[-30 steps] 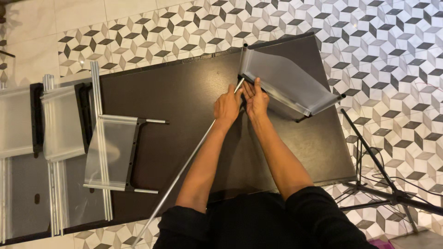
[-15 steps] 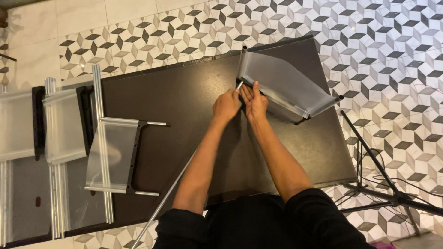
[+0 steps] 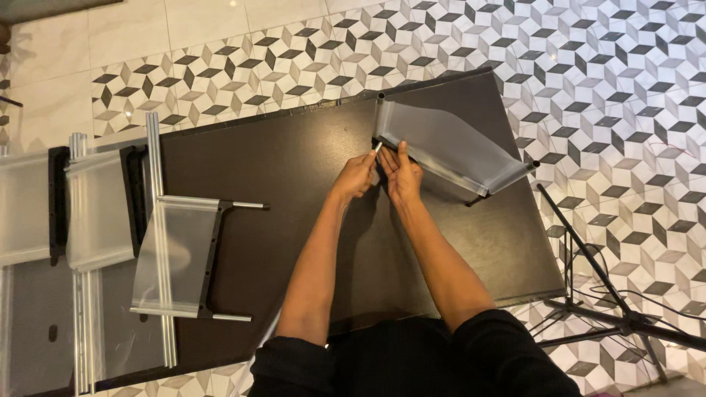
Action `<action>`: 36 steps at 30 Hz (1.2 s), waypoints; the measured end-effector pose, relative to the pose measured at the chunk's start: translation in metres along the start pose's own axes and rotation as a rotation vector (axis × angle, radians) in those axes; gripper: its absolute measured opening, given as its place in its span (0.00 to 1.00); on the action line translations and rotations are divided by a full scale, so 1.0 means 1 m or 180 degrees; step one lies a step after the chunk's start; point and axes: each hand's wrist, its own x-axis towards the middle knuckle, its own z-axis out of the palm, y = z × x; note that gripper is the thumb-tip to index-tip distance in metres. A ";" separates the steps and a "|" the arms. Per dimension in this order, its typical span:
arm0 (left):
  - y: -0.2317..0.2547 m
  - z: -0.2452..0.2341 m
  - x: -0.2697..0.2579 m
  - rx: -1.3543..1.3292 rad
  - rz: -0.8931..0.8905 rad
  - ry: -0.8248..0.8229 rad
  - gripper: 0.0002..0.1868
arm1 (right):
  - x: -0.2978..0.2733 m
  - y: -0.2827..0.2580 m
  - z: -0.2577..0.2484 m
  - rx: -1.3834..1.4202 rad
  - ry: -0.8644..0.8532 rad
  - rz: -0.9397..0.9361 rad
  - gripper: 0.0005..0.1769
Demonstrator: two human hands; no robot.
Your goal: The person takes apart a folding storage rack on a table, pulling translucent fabric shelf panels off their aluminum support bars and detaching the bars from the frame. They stack the removed bars and panels in a pile on the table as they work.
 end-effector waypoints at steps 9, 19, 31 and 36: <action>0.035 0.038 -0.047 0.2354 0.0949 0.1558 0.23 | 0.000 -0.001 0.000 -0.0015 0.0030 0.0030 0.21; 0.026 0.005 -0.028 0.1210 0.0802 0.0677 0.26 | 0.001 0.000 0.003 -0.0098 0.0060 -0.0013 0.23; -0.006 0.002 -0.025 0.1160 0.1064 0.1191 0.29 | 0.025 -0.007 -0.009 -0.0534 0.0310 0.0171 0.32; 0.004 0.010 -0.041 0.1131 0.1108 0.1348 0.28 | 0.040 -0.003 -0.027 -0.0532 0.0477 0.0575 0.35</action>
